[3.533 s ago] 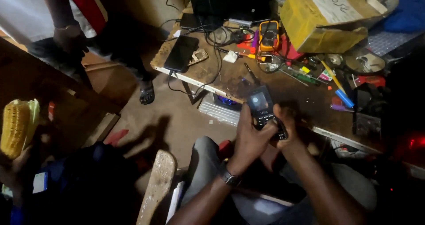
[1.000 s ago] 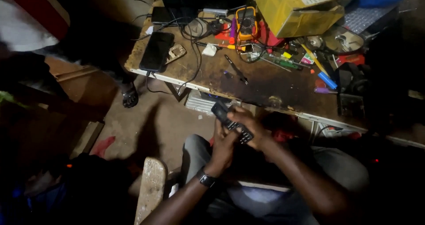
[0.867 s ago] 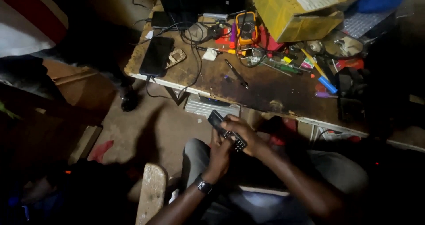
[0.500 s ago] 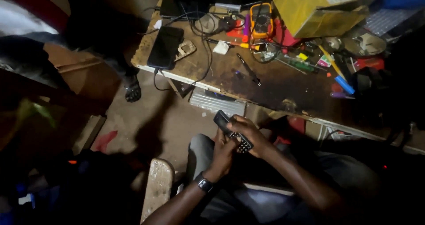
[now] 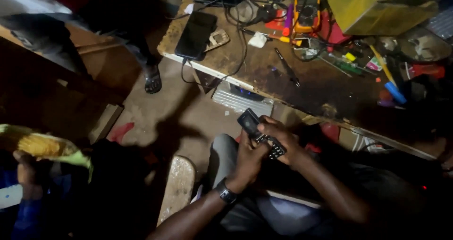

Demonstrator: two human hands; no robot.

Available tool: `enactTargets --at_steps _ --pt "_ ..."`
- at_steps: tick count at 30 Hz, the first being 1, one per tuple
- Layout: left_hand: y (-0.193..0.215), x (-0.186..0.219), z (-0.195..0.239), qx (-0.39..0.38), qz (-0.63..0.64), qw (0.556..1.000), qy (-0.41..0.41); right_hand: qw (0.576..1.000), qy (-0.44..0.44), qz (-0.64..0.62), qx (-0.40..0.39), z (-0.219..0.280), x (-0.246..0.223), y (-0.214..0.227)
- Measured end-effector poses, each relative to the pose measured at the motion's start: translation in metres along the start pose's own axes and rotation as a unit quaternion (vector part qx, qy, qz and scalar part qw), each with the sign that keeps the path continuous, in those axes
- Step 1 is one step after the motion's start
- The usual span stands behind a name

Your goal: A person is repairing a disassembled feature phone at a cluttered workbench, using a small tool to inspect the internal components.

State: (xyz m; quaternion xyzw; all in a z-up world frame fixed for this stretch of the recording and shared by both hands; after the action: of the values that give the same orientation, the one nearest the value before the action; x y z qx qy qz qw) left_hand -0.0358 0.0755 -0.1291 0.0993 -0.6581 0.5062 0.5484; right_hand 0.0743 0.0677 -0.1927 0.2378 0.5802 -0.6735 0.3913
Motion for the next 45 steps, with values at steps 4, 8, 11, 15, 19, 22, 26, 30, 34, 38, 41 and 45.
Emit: enactTargets --at_steps 4,8,11,15,19,22,26,30,34,38,41,45 --pt "-0.002 0.01 0.0 0.012 -0.02 1.0 0.002 1.0 0.006 -0.004 -0.016 -0.008 0.008 0.008" --pt "-0.005 0.033 0.002 0.025 -0.039 0.999 0.006 0.999 0.02 -0.012 -0.043 -0.013 -0.013 -0.023" --pt "-0.001 0.032 0.001 0.031 -0.058 0.998 0.007 0.999 0.035 -0.011 -0.037 -0.015 -0.011 -0.02" --pt "-0.003 0.044 0.002 0.037 -0.084 0.996 0.017 0.998 0.043 -0.007 -0.043 -0.018 -0.009 -0.015" --pt "-0.002 0.047 0.005 0.037 -0.088 0.995 0.02 0.997 0.041 -0.022 -0.061 -0.019 -0.008 -0.019" --pt "-0.001 0.049 0.005 0.046 -0.105 0.993 0.021 0.997 0.046 -0.012 -0.062 -0.019 -0.02 -0.034" --pt "0.004 0.049 0.002 0.042 -0.128 0.991 0.025 0.996 0.041 -0.006 -0.075 -0.024 -0.024 -0.043" --pt "-0.001 0.062 0.005 0.011 -0.087 0.996 -0.009 0.994 0.043 -0.032 -0.099 -0.024 -0.026 -0.05" --pt "0.002 0.058 0.003 0.013 -0.094 0.995 -0.009 0.994 0.042 -0.027 -0.095 -0.026 -0.026 -0.042" --pt "-0.007 0.075 0.005 0.003 -0.088 0.996 -0.023 0.994 0.045 -0.025 -0.097 -0.023 -0.033 -0.051" --pt "-0.006 0.072 0.003 0.002 -0.095 0.995 -0.023 0.994 0.045 -0.022 -0.092 -0.022 -0.034 -0.052" --pt "-0.008 0.07 0.003 0.003 -0.084 0.996 -0.023 0.995 0.048 -0.013 -0.083 -0.023 -0.033 -0.05"
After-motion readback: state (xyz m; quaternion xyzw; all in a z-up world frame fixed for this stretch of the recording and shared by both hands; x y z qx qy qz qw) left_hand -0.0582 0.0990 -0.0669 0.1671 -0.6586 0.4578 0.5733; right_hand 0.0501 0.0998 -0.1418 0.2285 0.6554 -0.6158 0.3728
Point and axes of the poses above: each hand's wrist, its own z-axis away from the middle knuckle, its own y-axis out of the back of the hand, x = y × z, the point moved 8 cm from there along -z, towards the middle knuckle, and after that the axes turned 15 degrees about -x, right-handed, at the moved point
